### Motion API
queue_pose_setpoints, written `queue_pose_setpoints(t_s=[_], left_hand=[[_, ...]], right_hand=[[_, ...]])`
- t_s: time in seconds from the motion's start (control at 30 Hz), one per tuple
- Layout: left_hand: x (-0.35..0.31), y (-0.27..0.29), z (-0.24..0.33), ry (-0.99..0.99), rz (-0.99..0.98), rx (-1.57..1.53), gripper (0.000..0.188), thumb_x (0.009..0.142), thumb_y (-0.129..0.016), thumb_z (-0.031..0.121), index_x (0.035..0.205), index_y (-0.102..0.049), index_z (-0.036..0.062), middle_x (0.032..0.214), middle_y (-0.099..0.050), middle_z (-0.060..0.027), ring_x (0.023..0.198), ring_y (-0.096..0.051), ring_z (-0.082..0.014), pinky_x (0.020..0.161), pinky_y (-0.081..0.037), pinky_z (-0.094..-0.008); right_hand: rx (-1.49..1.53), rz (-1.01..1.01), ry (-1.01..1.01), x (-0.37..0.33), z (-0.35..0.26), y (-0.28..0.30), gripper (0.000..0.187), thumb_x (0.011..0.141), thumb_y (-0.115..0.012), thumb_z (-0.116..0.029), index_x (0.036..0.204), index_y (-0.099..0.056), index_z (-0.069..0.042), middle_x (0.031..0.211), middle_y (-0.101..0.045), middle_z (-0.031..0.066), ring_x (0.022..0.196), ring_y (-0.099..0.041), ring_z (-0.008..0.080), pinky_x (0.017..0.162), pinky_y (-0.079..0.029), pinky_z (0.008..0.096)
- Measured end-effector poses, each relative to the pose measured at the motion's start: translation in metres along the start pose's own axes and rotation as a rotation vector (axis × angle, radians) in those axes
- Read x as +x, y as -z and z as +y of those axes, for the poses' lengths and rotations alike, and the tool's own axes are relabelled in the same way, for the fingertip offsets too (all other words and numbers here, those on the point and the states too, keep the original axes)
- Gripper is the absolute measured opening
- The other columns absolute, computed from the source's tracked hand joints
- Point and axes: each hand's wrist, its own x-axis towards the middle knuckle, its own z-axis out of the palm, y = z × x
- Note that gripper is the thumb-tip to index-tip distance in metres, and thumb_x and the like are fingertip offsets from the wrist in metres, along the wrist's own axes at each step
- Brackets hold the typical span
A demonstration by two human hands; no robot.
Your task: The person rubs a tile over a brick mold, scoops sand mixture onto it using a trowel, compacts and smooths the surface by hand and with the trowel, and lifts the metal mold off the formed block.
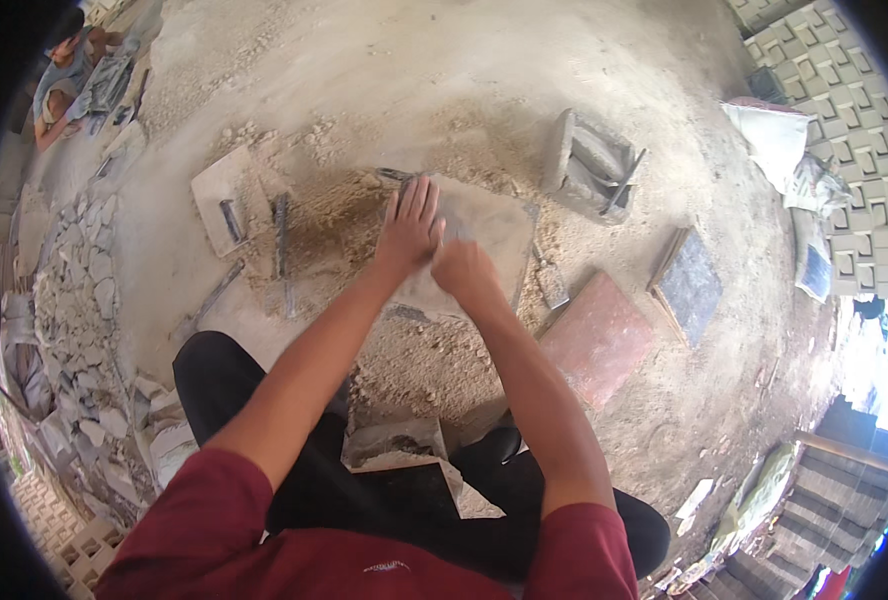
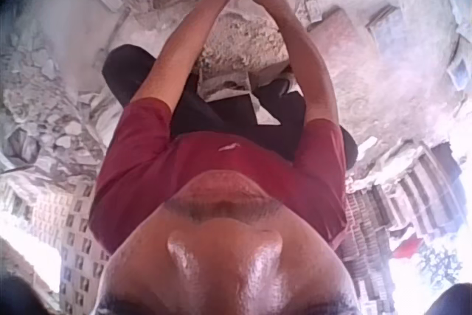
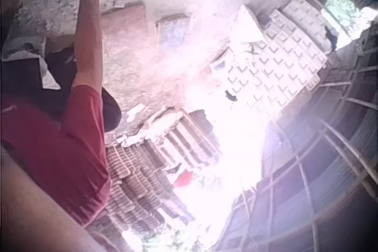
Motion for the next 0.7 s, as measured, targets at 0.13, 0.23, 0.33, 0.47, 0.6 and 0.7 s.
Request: queue_pose_setpoints(t_s=[0.13, 0.23, 0.33, 0.47, 0.6, 0.7], left_hand=[[0.069, -0.003, -0.041, 0.032, -0.060, 0.009, 0.061, 0.096, -0.035, 0.038, 0.146, -0.023, 0.0052, 0.153, -0.020, -0.0141, 0.141, -0.019, -0.0284, 0.113, -0.017, -0.0493], [0.048, -0.004, -0.020, -0.003, -0.055, -0.039, 0.060, 0.097, -0.032, 0.038, 0.146, -0.021, 0.0054, 0.153, -0.019, -0.0139, 0.142, -0.018, -0.0286, 0.114, -0.015, -0.0496], [-0.052, 0.003, -0.008, 0.031, -0.117, -0.082, 0.060, 0.096, -0.033, 0.037, 0.147, -0.022, 0.0053, 0.153, -0.019, -0.0135, 0.142, -0.016, -0.0282, 0.114, -0.014, -0.0500], [-0.122, 0.050, 0.016, 0.060, -0.180, -0.111, 0.060, 0.095, -0.037, 0.034, 0.146, -0.024, 0.0054, 0.153, -0.020, -0.0136, 0.142, -0.018, -0.0282, 0.114, -0.014, -0.0508], [-0.095, 0.033, 0.009, -0.005, -0.129, -0.117, 0.059, 0.095, -0.036, 0.033, 0.146, -0.024, 0.0062, 0.153, -0.020, -0.0135, 0.142, -0.018, -0.0278, 0.114, -0.014, -0.0500], [0.003, 0.011, -0.023, -0.091, -0.063, 0.003, 0.059, 0.097, -0.031, 0.036, 0.147, -0.022, 0.0063, 0.153, -0.020, -0.0133, 0.142, -0.018, -0.0279, 0.115, -0.013, -0.0484]], right_hand=[[-0.005, 0.165, 0.080, 0.063, -0.029, 0.032, 0.030, 0.081, -0.047, -0.017, 0.080, -0.067, 0.005, 0.087, -0.063, 0.0297, 0.086, -0.063, 0.0434, 0.079, -0.050, 0.0490], [-0.151, 0.037, 0.089, 0.068, 0.000, 0.018, 0.037, 0.091, -0.042, -0.025, 0.095, -0.067, 0.003, 0.095, -0.063, 0.0290, 0.092, -0.063, 0.0403, 0.081, -0.050, 0.0478], [-0.158, -0.047, 0.255, -0.007, -0.014, -0.031, 0.030, 0.085, -0.045, -0.015, 0.091, -0.066, 0.005, 0.086, -0.065, 0.0270, 0.071, -0.065, 0.0419, 0.063, -0.053, 0.0478], [0.027, -0.150, -0.017, -0.131, -0.040, -0.052, 0.026, 0.082, -0.045, -0.010, 0.082, -0.066, 0.005, 0.081, -0.064, 0.0297, 0.075, -0.066, 0.0428, 0.068, -0.053, 0.0499], [0.071, -0.067, -0.068, -0.083, -0.027, -0.044, 0.029, 0.083, -0.045, -0.013, 0.076, -0.067, 0.003, 0.076, -0.062, 0.0310, 0.074, -0.064, 0.0459, 0.070, -0.052, 0.0526], [-0.047, 0.038, 0.042, -0.006, -0.026, -0.007, 0.029, 0.084, -0.046, -0.017, 0.089, -0.068, 0.002, 0.089, -0.065, 0.0274, 0.085, -0.065, 0.0411, 0.076, -0.052, 0.0486]])
